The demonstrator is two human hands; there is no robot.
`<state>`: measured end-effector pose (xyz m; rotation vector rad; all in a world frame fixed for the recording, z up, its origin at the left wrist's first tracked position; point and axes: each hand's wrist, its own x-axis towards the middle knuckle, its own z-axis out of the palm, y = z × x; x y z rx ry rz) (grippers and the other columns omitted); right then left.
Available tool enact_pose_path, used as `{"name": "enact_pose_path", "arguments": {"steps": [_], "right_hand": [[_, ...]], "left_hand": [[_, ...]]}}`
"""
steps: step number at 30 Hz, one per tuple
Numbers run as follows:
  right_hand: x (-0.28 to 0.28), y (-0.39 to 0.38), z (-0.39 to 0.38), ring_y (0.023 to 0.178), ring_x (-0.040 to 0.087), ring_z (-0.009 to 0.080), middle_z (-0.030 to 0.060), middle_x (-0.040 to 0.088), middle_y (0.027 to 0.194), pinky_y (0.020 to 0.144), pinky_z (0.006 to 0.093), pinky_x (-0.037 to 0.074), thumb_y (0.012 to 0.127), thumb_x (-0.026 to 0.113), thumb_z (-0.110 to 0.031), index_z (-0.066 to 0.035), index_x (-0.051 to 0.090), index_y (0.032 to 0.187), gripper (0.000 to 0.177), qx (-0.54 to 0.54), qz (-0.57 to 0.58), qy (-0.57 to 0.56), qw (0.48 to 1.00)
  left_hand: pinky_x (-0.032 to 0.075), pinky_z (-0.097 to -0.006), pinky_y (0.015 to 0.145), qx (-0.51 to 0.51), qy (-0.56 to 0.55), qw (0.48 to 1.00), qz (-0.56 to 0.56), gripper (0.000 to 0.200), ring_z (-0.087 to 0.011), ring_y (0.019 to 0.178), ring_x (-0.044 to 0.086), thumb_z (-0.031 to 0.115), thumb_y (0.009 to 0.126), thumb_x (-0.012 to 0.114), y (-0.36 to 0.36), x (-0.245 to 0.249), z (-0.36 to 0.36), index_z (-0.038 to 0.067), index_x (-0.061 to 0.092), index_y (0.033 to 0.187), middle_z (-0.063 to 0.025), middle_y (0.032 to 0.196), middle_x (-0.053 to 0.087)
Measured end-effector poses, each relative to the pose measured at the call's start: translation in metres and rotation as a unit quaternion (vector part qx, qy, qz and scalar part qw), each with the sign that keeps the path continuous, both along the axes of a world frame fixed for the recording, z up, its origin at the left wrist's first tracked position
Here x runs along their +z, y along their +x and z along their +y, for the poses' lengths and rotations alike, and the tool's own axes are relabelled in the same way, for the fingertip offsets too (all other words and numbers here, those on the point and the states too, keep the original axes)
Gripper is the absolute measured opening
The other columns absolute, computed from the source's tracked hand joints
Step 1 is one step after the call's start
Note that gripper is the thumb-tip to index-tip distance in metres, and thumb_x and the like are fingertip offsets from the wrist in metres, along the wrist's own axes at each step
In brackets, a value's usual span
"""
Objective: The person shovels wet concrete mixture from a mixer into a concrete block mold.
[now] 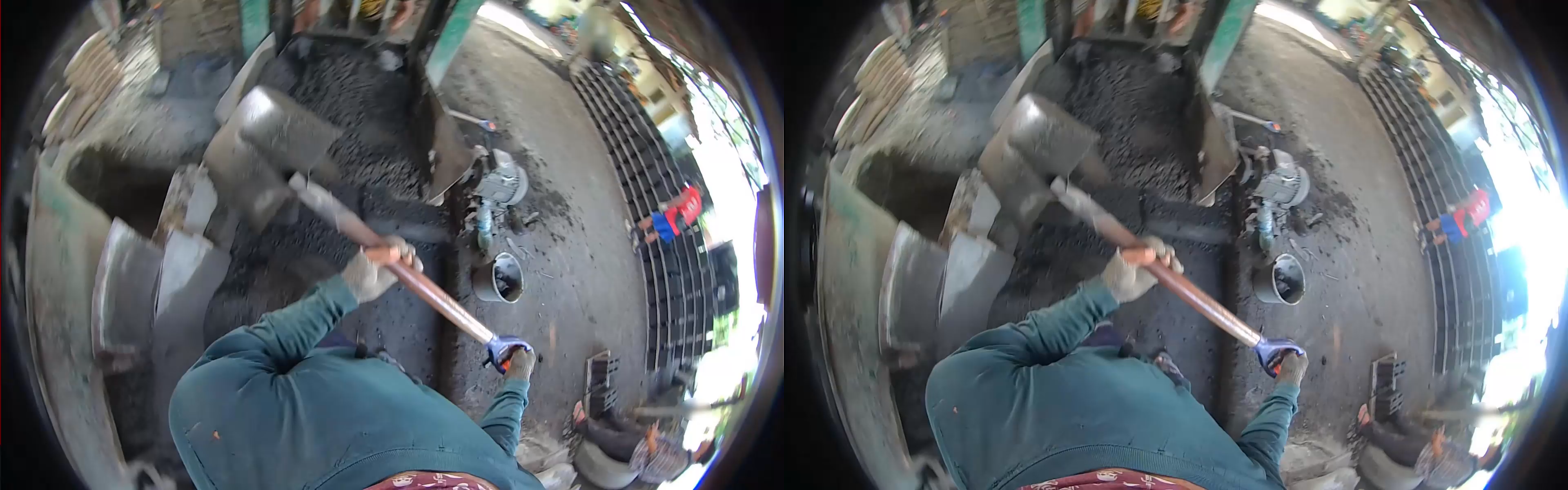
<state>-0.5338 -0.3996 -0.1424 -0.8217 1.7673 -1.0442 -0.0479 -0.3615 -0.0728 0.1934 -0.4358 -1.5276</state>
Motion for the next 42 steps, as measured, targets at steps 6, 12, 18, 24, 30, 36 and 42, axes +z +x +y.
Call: {"name": "enact_pose_path", "arguments": {"steps": [6,12,18,24,30,36,42], "right_hand": [[0.007,-0.017,-0.033,0.067,0.066,0.0229,0.0121,0.065,0.081,0.056,0.0386,0.054,0.084,0.064,0.002,-0.001,0.058,0.12,0.037,0.324,0.068,0.16,0.93],[0.135,0.148,-0.032,0.123,0.058,0.0328,0.0173,0.061,0.131,0.106,0.042,0.043,0.086,0.076,-0.035,-0.005,0.07,0.11,0.039,0.711,0.124,-0.288,0.629],[0.251,0.281,0.059,0.088,0.064,0.0343,0.0113,0.065,0.091,0.103,0.0538,0.043,0.071,0.081,-0.044,-0.007,0.064,0.101,0.05,0.818,0.057,-0.502,0.275],[0.289,0.368,0.206,0.088,0.071,0.03,0.0105,0.071,0.1,0.08,0.0391,0.057,0.074,0.078,-0.017,-0.01,0.067,0.115,0.043,0.752,0.003,-0.642,0.151],[0.326,0.45,0.351,0.088,0.073,0.0266,0.0119,0.073,0.1,0.077,0.0344,0.058,0.075,0.077,-0.007,-0.01,0.069,0.113,0.038,0.799,0.006,-0.595,0.091],[0.138,0.526,0.457,0.076,0.071,0.0303,0.0123,0.073,0.092,0.07,0.0391,0.059,0.078,0.07,-0.014,-0.018,0.067,0.122,0.045,0.863,0.278,-0.421,-0.022],[0.022,0.351,0.387,0.062,0.069,0.0327,0.0125,0.067,0.07,0.059,0.0474,0.057,0.075,0.072,-0.022,-0.024,0.056,0.127,0.055,0.942,0.157,-0.283,-0.087]], "left_hand": [[0.048,-0.0513,0.091,0.215,0.352,0.864,0.288,0.016,-0.0278,0.084,0.057,0.02,0.091,0.064,-0.079,-0.106,0.153,0.01,0.053,0.085,-0.0086,0.082,0.054],[0.05,-0.0541,0.086,0.428,0.41,0.689,0.416,0.02,-0.0261,0.072,0.057,0.023,0.091,0.065,-0.085,-0.176,0.269,0.011,0.051,0.083,-0.0058,0.072,0.052],[0.054,-0.055,0.079,0.562,0.334,0.623,0.43,0.02,-0.0268,0.074,0.056,0.015,0.089,0.067,-0.063,-0.14,0.336,0.013,0.05,0.097,-0.0046,0.078,0.05],[0.052,-0.0517,0.089,0.537,0.139,0.7,0.449,0.022,-0.0255,0.078,0.057,0.015,0.091,0.066,-0.031,-0.027,0.378,0.006,0.048,0.098,-0.0077,0.084,0.053],[0.063,-0.0464,0.073,0.6,-0.027,0.737,0.311,0.019,-0.0262,0.077,0.067,0.02,0.097,0.054,0.017,0.032,0.444,0.003,0.045,0.099,-0.0117,0.087,0.058],[0.058,-0.0495,0.084,0.65,0.206,0.65,0.336,0.028,-0.0286,0.093,0.065,0.023,0.1,0.042,0.058,-0.158,0.528,-0.001,0.051,0.112,-0.0161,0.105,0.059],[0.047,-0.0494,0.056,0.581,0.355,0.652,0.334,0.02,-0.032,0.054,0.051,0.024,0.085,0.063,-0.106,-0.321,0.464,0.01,0.052,0.075,-0.013,0.063,0.05]]}}
